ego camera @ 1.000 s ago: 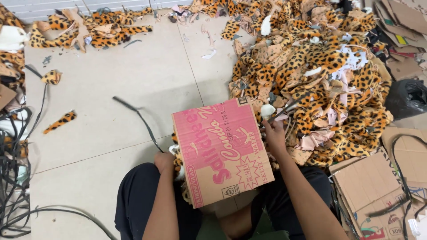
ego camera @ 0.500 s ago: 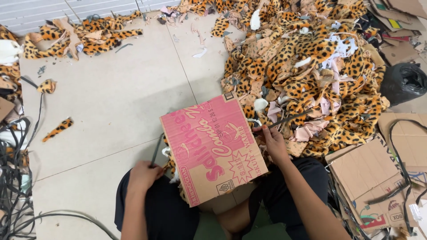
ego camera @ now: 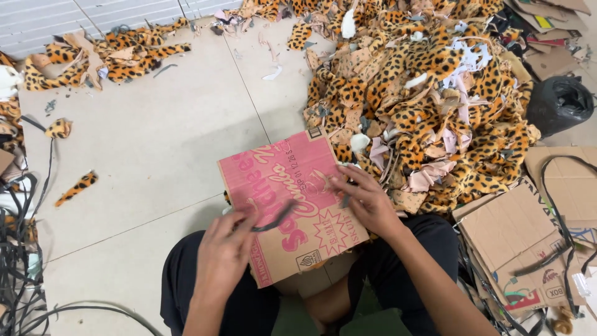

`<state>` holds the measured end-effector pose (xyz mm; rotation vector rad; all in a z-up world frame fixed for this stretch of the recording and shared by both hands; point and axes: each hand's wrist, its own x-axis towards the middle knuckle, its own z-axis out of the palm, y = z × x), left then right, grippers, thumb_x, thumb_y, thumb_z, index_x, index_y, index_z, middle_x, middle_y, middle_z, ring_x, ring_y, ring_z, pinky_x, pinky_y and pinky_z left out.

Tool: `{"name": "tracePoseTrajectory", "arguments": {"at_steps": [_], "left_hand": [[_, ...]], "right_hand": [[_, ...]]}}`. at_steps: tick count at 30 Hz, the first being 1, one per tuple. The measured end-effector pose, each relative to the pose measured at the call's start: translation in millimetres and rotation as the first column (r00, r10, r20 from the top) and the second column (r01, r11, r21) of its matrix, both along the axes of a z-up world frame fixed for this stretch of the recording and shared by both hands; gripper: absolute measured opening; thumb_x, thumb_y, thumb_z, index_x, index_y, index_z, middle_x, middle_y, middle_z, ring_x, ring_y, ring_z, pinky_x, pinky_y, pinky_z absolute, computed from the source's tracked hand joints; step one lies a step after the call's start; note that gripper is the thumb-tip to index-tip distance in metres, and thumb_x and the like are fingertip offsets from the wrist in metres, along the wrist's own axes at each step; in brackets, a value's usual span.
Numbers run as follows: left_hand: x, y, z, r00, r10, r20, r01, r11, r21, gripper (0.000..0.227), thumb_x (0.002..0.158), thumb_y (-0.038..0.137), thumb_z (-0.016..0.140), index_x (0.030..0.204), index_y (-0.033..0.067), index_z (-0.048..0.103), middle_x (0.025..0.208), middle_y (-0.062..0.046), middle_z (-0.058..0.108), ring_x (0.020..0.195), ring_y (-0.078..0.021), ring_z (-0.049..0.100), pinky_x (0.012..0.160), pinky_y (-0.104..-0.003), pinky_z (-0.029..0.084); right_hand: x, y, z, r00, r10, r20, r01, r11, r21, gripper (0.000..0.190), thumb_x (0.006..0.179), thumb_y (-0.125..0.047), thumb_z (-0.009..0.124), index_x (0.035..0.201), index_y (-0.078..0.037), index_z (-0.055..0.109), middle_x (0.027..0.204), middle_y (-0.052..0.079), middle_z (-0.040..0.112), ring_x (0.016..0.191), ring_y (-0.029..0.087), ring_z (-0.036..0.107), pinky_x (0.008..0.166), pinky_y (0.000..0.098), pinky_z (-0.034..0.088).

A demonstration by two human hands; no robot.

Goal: A person sits on the floor and uses a black plastic strap to secure a pink cardboard box by wrapping it and tying a knot.

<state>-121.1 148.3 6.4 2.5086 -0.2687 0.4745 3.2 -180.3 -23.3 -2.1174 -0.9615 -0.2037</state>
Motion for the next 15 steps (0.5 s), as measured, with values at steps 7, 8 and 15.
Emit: {"name": "tracePoseTrajectory", "arguments": {"at_steps": [7,8,15], "left_hand": [[42.0,-19.3,-7.7,0.961,-0.270,-0.066,0.277,0.950,0.141,0.045,0.096,0.008,0.061,0.141,0.0045,0.060,0.156,-0.015,0.049,0.143,-0.0330,0.048,0.103,-0.046,0.053],[44.6,-19.6,-14.0,0.962,-0.264,-0.067,0.272,0.943,0.191,0.045,0.096,0.010,0.061,0.140,0.0067,0.061,0.155,-0.011,0.050,0.143,-0.0324,0.047,0.105,-0.047,0.050],[46.2,-46.8,-24.8,0.985,-0.141,0.100,0.114,0.964,0.241,0.042,0.092,0.027,0.072,0.131,0.0135,0.070,0.137,-0.003,0.068,0.132,-0.0286,0.054,0.112,-0.052,0.039]], "right_hand": [[24.1,-1.6,28.6,0.986,0.159,0.042,-0.143,0.956,-0.256,0.043,0.101,-0.013,0.060,0.144,-0.015,0.059,0.158,0.012,0.045,0.152,0.042,0.034,0.117,0.0600,0.040],[25.0,1.7,33.5,0.982,0.185,0.027,-0.172,0.951,-0.256,0.043,0.100,-0.009,0.061,0.143,-0.013,0.060,0.157,0.013,0.047,0.151,0.041,0.036,0.116,0.0580,0.042],[21.5,7.4,24.5,0.965,0.244,-0.097,-0.260,0.939,-0.223,0.032,0.098,-0.007,0.063,0.130,-0.002,0.068,0.155,0.013,0.047,0.153,0.038,0.027,0.113,0.0566,0.047]]}}
